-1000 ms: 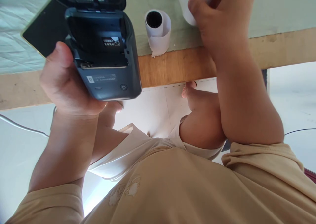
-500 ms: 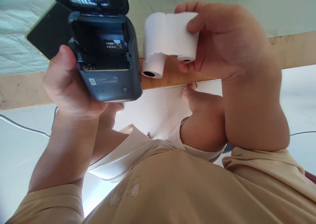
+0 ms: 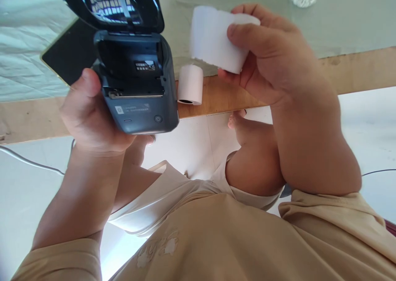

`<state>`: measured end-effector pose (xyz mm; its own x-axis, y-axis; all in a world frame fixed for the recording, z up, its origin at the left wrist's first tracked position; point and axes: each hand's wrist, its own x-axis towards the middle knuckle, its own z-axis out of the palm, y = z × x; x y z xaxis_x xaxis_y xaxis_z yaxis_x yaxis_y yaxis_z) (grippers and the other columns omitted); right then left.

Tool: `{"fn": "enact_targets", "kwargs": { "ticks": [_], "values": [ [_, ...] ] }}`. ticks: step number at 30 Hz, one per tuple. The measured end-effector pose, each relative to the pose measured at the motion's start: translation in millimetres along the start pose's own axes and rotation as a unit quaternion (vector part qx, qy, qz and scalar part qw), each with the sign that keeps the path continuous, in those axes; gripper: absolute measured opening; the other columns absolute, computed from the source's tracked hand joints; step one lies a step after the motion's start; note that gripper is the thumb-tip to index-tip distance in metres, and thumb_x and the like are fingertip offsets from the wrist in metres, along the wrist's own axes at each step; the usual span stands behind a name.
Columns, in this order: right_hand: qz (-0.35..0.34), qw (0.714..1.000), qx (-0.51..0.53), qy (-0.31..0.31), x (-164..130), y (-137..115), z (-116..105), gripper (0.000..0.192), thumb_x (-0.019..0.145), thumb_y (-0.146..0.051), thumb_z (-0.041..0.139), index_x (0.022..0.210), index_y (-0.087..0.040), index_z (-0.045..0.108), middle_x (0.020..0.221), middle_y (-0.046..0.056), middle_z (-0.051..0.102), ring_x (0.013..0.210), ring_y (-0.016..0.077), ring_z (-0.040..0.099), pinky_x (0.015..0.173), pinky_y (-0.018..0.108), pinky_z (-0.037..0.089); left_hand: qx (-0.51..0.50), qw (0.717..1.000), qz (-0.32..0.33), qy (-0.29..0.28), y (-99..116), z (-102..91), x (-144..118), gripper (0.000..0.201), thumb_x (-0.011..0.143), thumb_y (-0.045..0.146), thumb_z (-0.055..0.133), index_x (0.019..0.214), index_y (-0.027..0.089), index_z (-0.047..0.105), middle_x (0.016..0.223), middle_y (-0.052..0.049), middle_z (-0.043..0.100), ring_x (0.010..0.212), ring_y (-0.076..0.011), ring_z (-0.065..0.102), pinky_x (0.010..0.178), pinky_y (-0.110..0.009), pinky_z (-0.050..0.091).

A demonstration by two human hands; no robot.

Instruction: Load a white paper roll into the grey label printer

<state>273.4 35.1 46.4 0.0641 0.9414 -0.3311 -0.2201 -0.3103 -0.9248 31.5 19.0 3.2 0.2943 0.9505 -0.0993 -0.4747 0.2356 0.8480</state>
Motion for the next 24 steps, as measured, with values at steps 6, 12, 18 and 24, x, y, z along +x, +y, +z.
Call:
{"fn": "enact_targets", "kwargs": {
  "ticks": [6, 12, 18, 24],
  "values": [
    [0.040, 0.995, 0.071, 0.066, 6.8, -1.6, 3.4, 0.016, 0.088, -0.017, 0.047, 0.079, -0.016, 0.061, 0.090, 0.005, 0.057, 0.078, 0.0120, 0.061, 0.050, 0.019, 0.051, -0.015, 0.999, 0.032, -0.020, -2.2, -2.3, 0.9, 0.065, 0.097, 0.062, 0.028, 0.108, 0.019, 0.076, 0.119, -0.008, 0.072, 0.123, -0.0333, 0.064, 0.107, -0.052, 0.053],
    [0.030, 0.996, 0.041, 0.080, 7.0, 2.8, 3.0, 0.006, 0.077, -0.016, 0.065, 0.079, -0.019, 0.069, 0.091, 0.003, 0.057, 0.078, 0.0095, 0.056, 0.048, 0.016, 0.046, -0.017, 1.000, 0.018, -0.007, -2.5, -2.8, 1.3, 0.065, 0.097, 0.062, 0.027, 0.112, 0.021, 0.076, 0.108, -0.011, 0.073, 0.114, -0.0332, 0.067, 0.096, -0.049, 0.060],
    [0.030, 0.998, 0.042, 0.045, 6.9, 2.7, 1.0, 0.011, 0.078, -0.018, 0.069, 0.087, -0.024, 0.066, 0.093, 0.000, 0.060, 0.081, 0.0126, 0.060, 0.051, 0.020, 0.052, 0.014, 1.000, 0.009, -0.009, -0.7, -3.6, 1.1, 0.065, 0.095, 0.065, 0.030, 0.121, 0.024, 0.073, 0.121, -0.010, 0.070, 0.116, -0.0350, 0.066, 0.094, -0.051, 0.060],
    [0.061, 0.995, 0.042, 0.072, 8.1, -0.7, -0.1, 0.020, 0.085, -0.027, 0.053, 0.073, -0.019, 0.066, 0.098, 0.007, 0.061, 0.081, 0.0119, 0.061, 0.049, 0.019, 0.047, 0.023, 1.000, -0.002, 0.011, 0.5, -1.2, 0.2, 0.064, 0.096, 0.063, 0.028, 0.123, 0.024, 0.072, 0.116, -0.009, 0.072, 0.109, -0.0326, 0.068, 0.082, -0.044, 0.064]
  ]
}}
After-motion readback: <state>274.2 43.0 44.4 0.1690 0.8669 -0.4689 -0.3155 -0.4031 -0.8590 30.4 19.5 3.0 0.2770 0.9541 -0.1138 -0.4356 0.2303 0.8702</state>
